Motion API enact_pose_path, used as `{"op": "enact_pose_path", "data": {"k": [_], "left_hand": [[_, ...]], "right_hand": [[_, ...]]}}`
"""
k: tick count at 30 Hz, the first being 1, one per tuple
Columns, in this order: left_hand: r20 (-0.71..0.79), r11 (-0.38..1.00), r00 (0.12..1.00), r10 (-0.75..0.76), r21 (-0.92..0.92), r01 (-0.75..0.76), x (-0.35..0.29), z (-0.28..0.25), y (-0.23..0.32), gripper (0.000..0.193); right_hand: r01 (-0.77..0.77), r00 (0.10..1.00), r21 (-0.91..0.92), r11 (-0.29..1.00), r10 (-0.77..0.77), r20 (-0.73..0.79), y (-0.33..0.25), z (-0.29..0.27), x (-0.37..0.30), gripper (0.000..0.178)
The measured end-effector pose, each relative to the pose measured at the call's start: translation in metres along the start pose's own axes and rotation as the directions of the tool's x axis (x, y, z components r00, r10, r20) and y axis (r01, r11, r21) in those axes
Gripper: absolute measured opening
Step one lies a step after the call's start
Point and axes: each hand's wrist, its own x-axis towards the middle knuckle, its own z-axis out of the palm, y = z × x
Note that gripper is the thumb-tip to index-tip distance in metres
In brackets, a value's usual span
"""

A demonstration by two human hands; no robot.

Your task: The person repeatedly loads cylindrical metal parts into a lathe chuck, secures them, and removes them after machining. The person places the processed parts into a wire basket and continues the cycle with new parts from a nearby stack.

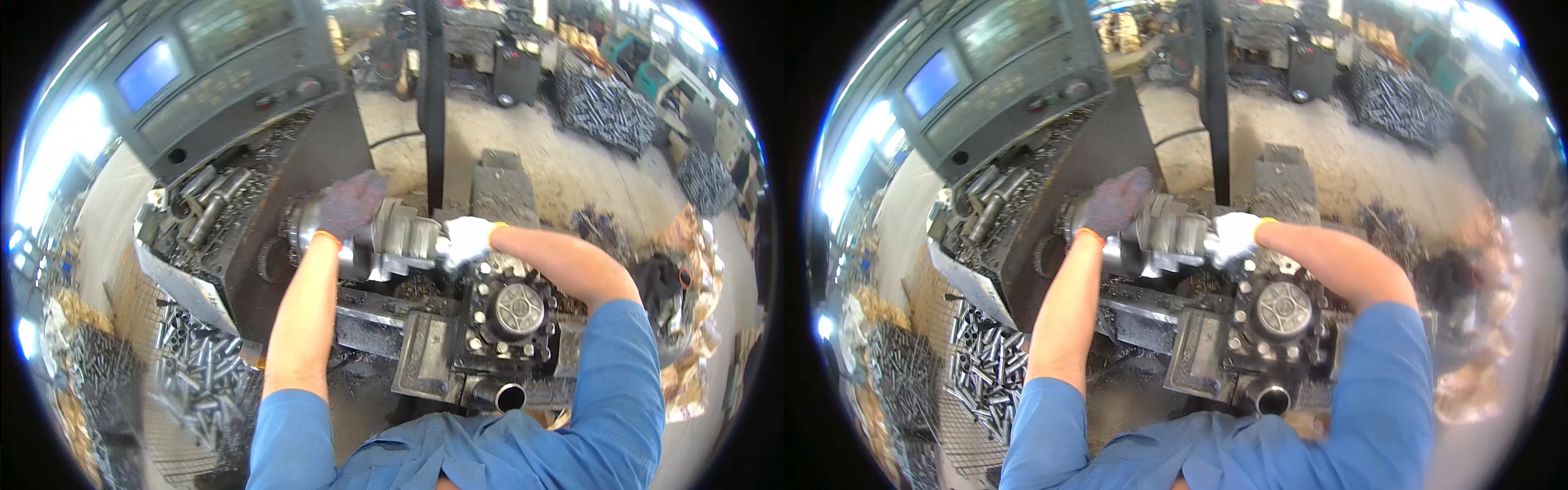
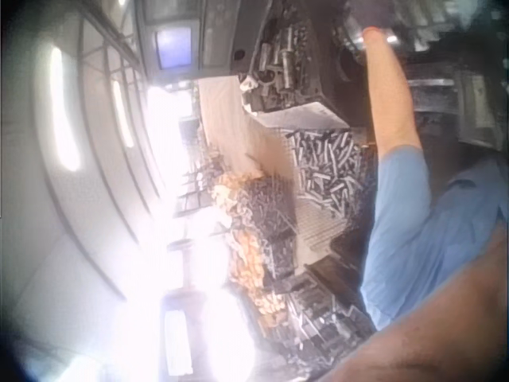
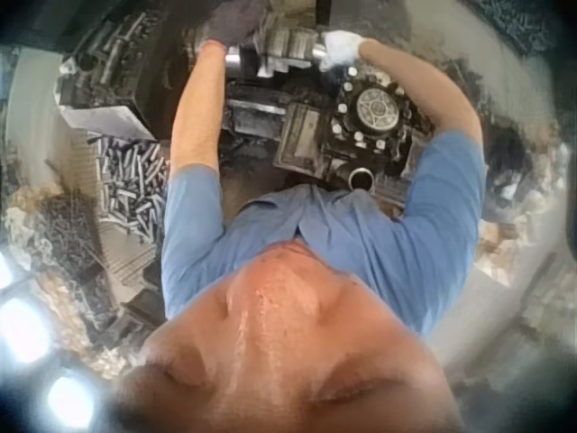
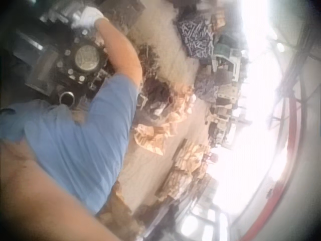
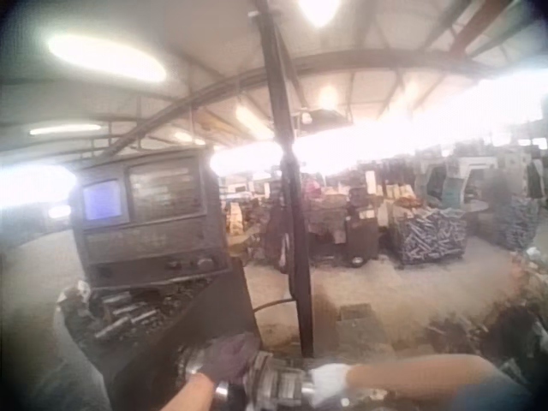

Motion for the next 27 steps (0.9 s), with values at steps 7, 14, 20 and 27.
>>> {"op": "enact_pose_path", "data": {"k": [7, 14, 20, 27], "left_hand": [[-0.247, 0.935, 0.914, 0.323, 0.236, -0.266, -0.023, -0.006, -0.029, 0.058], [-0.182, 0.806, 0.968, 0.175, -0.538, -0.247, -0.154, -0.009, 0.024, 0.062], [0.398, -0.265, 0.916, -0.046, -0.889, 0.373, -0.293, 0.062, 0.051, 0.05], [0.721, -0.321, 0.69, -0.06, -0.669, 0.671, -0.32, 0.12, 0.009, 0.048]], "right_hand": [[-0.412, 0.91, -0.399, 0.819, 0.389, -0.142, -0.042, -0.049, -0.108, 0.062], [-0.627, 0.663, -0.105, 0.772, 0.458, -0.593, -0.23, -0.019, -0.179, 0.069], [-0.439, 0.769, 0.311, 0.843, 0.531, -0.355, -0.305, 0.113, -0.17, 0.102], [-0.323, 0.815, 0.868, 0.378, 0.577, 0.052, -0.25, 0.273, -0.161, 0.057]]}}
